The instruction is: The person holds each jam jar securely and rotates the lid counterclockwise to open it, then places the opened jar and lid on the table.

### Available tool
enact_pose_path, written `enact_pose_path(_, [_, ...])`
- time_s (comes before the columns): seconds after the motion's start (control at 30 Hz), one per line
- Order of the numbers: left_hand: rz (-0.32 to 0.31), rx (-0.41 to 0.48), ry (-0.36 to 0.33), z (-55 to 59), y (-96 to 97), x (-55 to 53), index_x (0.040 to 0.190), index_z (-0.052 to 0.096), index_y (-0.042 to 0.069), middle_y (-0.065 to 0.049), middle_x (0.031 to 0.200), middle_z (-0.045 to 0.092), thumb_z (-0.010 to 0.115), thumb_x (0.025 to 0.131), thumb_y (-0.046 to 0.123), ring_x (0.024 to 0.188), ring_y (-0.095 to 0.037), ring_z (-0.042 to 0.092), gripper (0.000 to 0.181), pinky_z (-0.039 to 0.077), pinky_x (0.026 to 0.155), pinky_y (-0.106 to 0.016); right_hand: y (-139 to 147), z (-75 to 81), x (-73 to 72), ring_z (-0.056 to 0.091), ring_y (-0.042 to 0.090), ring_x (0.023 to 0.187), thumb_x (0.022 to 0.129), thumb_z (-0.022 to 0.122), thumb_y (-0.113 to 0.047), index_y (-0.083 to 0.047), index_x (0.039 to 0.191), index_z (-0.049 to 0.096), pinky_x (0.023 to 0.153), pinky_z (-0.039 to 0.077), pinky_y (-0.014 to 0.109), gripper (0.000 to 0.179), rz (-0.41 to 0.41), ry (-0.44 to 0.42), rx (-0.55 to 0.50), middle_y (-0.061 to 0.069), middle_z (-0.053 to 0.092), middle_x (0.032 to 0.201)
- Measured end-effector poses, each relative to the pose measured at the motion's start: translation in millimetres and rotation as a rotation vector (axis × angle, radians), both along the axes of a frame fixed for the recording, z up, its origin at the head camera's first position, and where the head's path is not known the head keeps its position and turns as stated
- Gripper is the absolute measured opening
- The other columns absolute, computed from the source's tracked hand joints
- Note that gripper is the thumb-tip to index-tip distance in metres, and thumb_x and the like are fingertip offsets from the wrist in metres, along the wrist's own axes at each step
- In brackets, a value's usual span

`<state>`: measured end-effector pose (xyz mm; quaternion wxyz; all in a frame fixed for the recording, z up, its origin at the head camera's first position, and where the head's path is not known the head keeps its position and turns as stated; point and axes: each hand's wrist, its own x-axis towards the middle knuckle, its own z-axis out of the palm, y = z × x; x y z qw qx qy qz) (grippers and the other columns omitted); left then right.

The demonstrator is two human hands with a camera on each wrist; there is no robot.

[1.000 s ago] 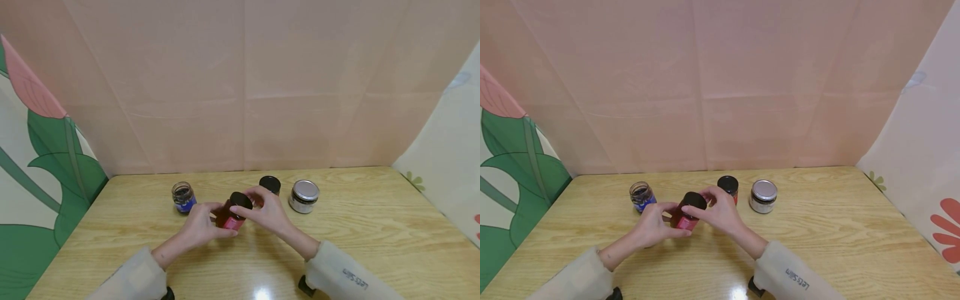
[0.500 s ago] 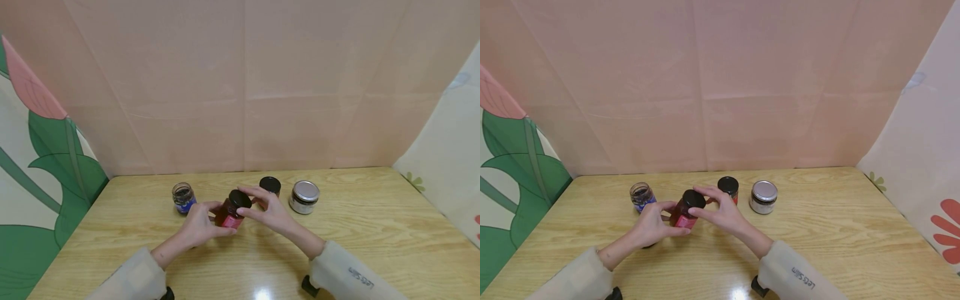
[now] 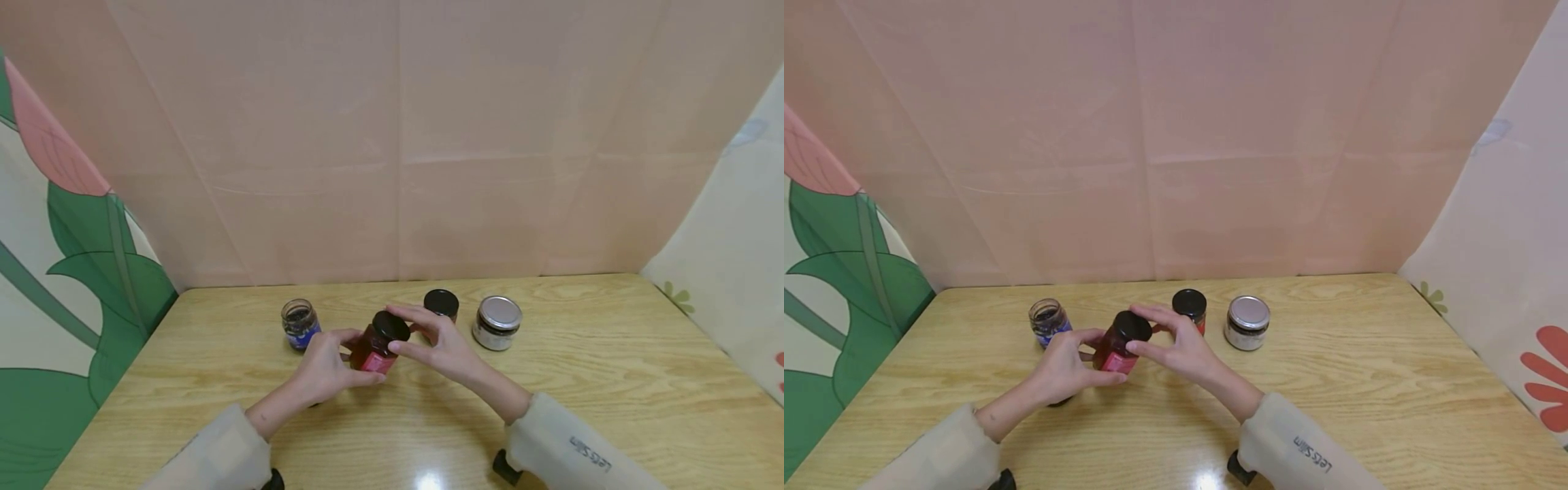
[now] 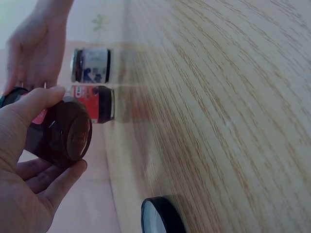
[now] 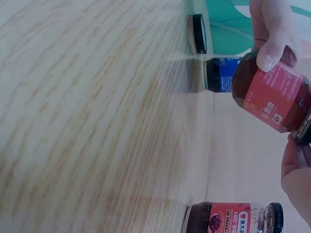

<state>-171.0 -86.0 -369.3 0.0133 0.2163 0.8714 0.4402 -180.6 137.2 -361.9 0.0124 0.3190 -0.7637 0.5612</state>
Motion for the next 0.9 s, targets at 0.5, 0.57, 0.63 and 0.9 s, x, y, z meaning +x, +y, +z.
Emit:
enact_pose_path(0.5, [-0.002,0.022,0.001,-0.4,-0.2,1.4,0.110,0.066,0.004,-0.005,0.104,0.070,0.088,0.067,0.029,0.093,-0.017,0.066,0.054,0.057,0.073,-0.022,0.1,1.4,0.1,0.054,0.027,0.118,0.086,0.070,-0.011,-0.003,0.137,0.051,0.094,0.048,0.035,0.055,0.010,0.010,0.006,0.011,0.056,0.135])
enact_pose_path(0.57, [-0.001,0.022,0.003,-0.4,-0.2,1.3,0.110,0.067,0.004,-0.005,0.104,0.070,0.088,0.067,0.029,0.093,-0.017,0.066,0.054,0.057,0.074,-0.023,-0.2,2.0,0.3,0.053,0.028,0.121,0.086,0.071,-0.012,-0.004,0.137,0.050,0.094,0.047,0.036,0.056,0.006,0.004,0.007,0.011,0.055,0.137])
enact_pose_path(0.63, [0.003,0.021,0.003,-0.3,-0.2,1.2,0.109,0.067,0.005,-0.005,0.104,0.070,0.088,0.067,0.029,0.093,-0.017,0.066,0.053,0.057,0.074,-0.023,-0.6,2.5,0.8,0.051,0.028,0.124,0.086,0.071,-0.013,-0.006,0.138,0.050,0.096,0.046,0.039,0.057,-0.003,-0.011,0.011,0.011,0.053,0.139])
enact_pose_path(0.9, [0.014,0.021,0.000,-1.1,0.6,1.5,0.110,0.066,0.003,-0.007,0.104,0.070,0.088,0.066,0.029,0.094,-0.020,0.067,0.055,0.057,0.074,-0.024,-7.8,-0.2,6.7,0.059,0.024,0.106,0.084,0.074,-0.026,-0.013,0.134,0.054,0.086,0.051,0.034,0.055,-0.200,-0.099,0.063,0.007,0.058,0.132])
